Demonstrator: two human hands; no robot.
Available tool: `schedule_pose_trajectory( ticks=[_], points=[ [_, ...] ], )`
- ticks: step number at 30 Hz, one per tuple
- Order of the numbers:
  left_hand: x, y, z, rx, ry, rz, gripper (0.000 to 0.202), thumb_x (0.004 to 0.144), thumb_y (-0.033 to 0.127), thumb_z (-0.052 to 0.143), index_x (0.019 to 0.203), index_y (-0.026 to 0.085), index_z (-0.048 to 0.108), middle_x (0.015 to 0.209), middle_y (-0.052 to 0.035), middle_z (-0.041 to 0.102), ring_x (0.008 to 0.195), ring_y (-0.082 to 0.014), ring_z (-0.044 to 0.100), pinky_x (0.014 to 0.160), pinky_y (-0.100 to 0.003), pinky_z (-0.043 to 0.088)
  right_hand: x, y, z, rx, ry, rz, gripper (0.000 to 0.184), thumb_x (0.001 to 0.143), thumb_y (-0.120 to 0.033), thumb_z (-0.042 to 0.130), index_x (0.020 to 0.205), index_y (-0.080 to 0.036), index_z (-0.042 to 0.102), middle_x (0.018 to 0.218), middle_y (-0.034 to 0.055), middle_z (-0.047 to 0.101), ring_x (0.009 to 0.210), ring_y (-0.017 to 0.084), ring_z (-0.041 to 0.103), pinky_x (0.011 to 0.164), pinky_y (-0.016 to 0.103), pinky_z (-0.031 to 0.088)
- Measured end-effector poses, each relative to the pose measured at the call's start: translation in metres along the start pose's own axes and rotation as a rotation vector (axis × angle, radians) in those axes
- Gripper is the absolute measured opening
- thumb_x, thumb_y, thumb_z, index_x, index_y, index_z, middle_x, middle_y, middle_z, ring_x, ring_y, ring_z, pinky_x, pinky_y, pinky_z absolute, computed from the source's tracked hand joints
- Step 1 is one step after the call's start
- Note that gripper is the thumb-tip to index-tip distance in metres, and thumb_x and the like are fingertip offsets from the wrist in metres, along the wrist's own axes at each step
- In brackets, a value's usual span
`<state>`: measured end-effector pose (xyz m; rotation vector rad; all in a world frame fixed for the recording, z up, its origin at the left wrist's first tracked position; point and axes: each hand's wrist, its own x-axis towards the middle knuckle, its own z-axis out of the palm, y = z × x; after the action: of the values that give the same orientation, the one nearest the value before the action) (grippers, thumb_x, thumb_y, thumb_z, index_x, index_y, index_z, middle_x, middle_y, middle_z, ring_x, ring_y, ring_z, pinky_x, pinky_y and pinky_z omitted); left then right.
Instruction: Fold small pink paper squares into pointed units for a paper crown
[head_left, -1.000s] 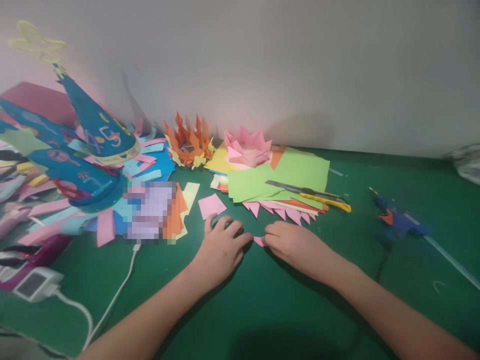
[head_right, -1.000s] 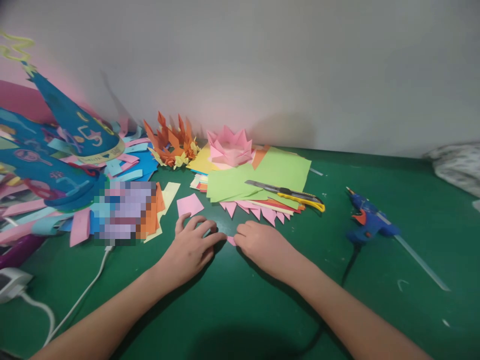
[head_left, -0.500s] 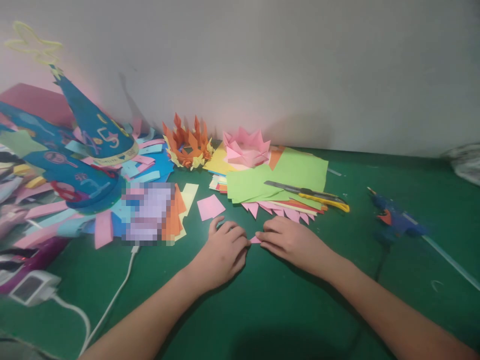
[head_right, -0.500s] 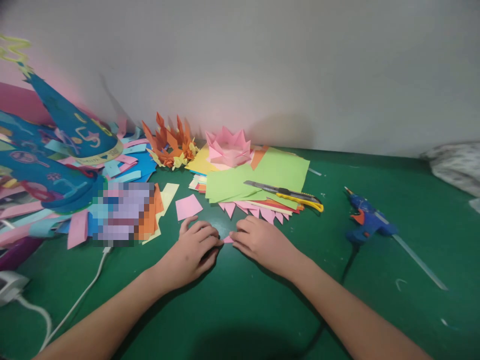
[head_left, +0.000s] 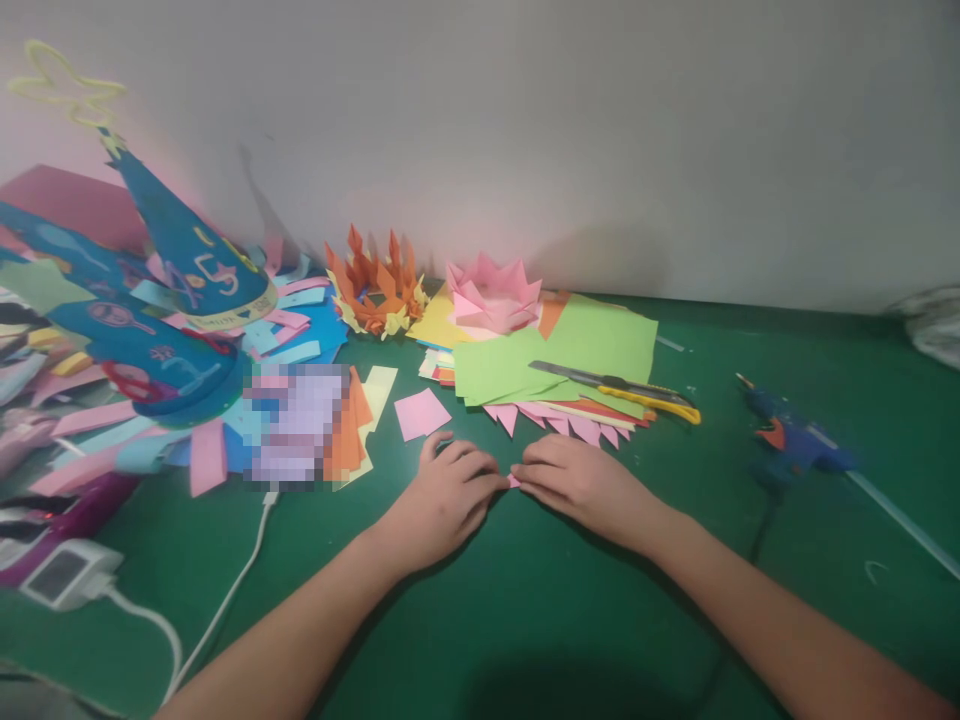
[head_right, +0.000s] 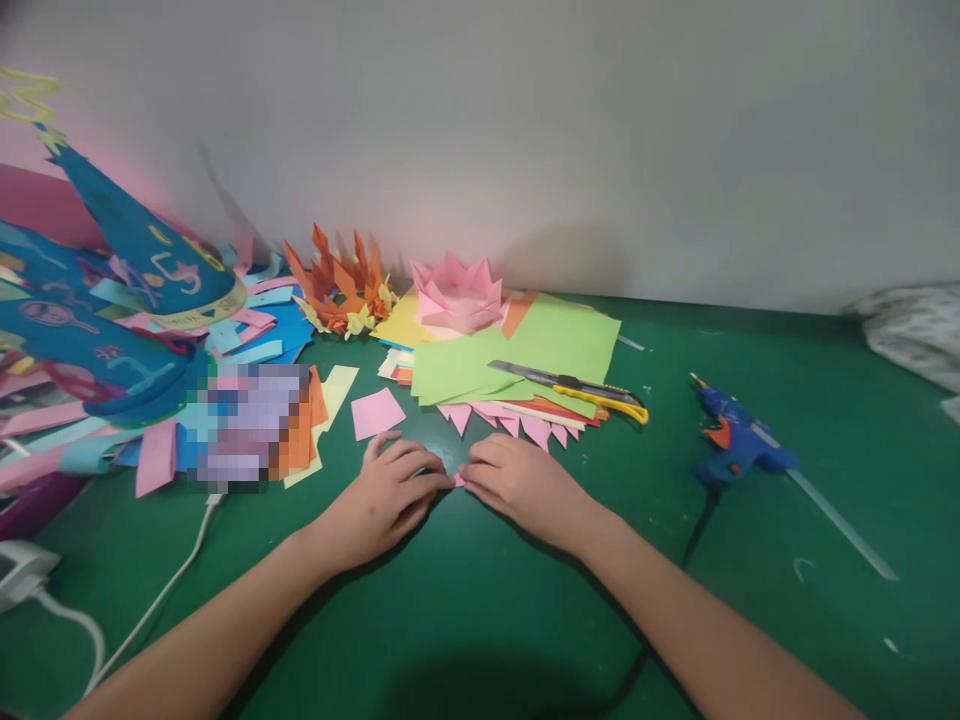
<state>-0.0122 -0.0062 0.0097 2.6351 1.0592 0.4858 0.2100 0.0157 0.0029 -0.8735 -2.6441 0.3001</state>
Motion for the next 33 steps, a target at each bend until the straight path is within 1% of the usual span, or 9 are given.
schedule_pose_trajectory(
  ticks=[4,8,10,14,18,24,28,33],
  points=[
    [0.001,0.001,0.000,0.017,0.020,0.007,0.023,0.093,0.019,0.040,0.103,0.024,0.060,0.099,-0.0016,0.062,0.097,-0.0167,0.051,0.100,-0.044,0.020,0.002,-0.001,-0.002,-0.009,0.015,-0.001,0.024,0.094,-0.025,0.043,0.096,-0.018,0.065,0.089,0.0078,0.062,0.082,0.019,0.055,0.073,0.033,0.046],
    [0.002,0.003,0.000,0.023,0.036,0.003,0.021,0.094,0.022,0.041,0.097,0.022,0.061,0.099,-0.0011,0.063,0.096,-0.0166,0.051,0.100,-0.044,0.020,0.003,-0.002,-0.002,-0.041,0.027,-0.063,0.024,0.093,-0.022,0.042,0.088,-0.017,0.064,0.088,0.0077,0.063,0.080,0.019,0.053,0.072,0.033,0.044],
    [0.002,0.003,0.003,0.022,0.041,-0.006,0.018,0.093,0.023,0.044,0.097,0.022,0.061,0.098,-0.0011,0.063,0.095,-0.0170,0.051,0.099,-0.044,0.021,0.003,-0.003,-0.002,-0.036,0.026,-0.072,0.023,0.093,-0.020,0.042,0.087,-0.017,0.064,0.087,0.0077,0.062,0.078,0.018,0.052,0.070,0.032,0.044],
    [0.003,0.004,0.009,0.022,0.097,-0.046,0.015,0.090,0.028,0.051,0.092,0.022,0.064,0.090,-0.0013,0.062,0.091,-0.0179,0.050,0.095,-0.043,0.026,0.004,-0.003,0.001,0.022,0.020,-0.034,0.021,0.091,-0.019,0.043,0.085,-0.017,0.063,0.084,0.0073,0.062,0.077,0.018,0.053,0.068,0.030,0.044],
    [0.006,0.006,0.012,0.001,0.158,-0.099,0.017,0.090,0.027,0.052,0.082,0.019,0.064,0.085,-0.0014,0.061,0.086,-0.0175,0.050,0.088,-0.040,0.030,0.007,-0.003,0.003,0.126,0.056,0.042,0.015,0.086,-0.015,0.048,0.081,-0.018,0.062,0.081,0.0056,0.060,0.078,0.018,0.053,0.069,0.030,0.043],
    [0.010,0.010,0.012,-0.098,0.148,-0.230,0.008,0.085,0.023,0.057,0.082,0.021,0.064,0.086,-0.0010,0.062,0.087,-0.0181,0.050,0.082,-0.037,0.032,0.008,-0.004,0.007,0.262,0.079,0.137,0.010,0.082,-0.015,0.052,0.078,-0.019,0.060,0.079,0.0036,0.058,0.078,0.017,0.053,0.069,0.030,0.042],
    [0.011,0.014,0.012,-0.106,0.151,-0.269,0.009,0.084,0.022,0.056,0.079,0.020,0.064,0.084,-0.0015,0.061,0.086,-0.0181,0.050,0.080,-0.037,0.032,0.008,-0.003,0.008,0.289,0.093,0.159,0.010,0.080,-0.015,0.052,0.077,-0.019,0.060,0.078,0.0033,0.058,0.076,0.017,0.053,0.068,0.030,0.042],
    [0.011,0.016,0.013,-0.052,0.174,-0.299,0.013,0.085,0.023,0.054,0.077,0.020,0.064,0.085,-0.0024,0.058,0.087,-0.0190,0.049,0.080,-0.039,0.032,0.010,-0.006,0.006,0.288,0.085,0.208,0.009,0.077,-0.012,0.053,0.074,-0.019,0.059,0.076,0.0024,0.057,0.073,0.016,0.052,0.066,0.029,0.041]
  ],
)
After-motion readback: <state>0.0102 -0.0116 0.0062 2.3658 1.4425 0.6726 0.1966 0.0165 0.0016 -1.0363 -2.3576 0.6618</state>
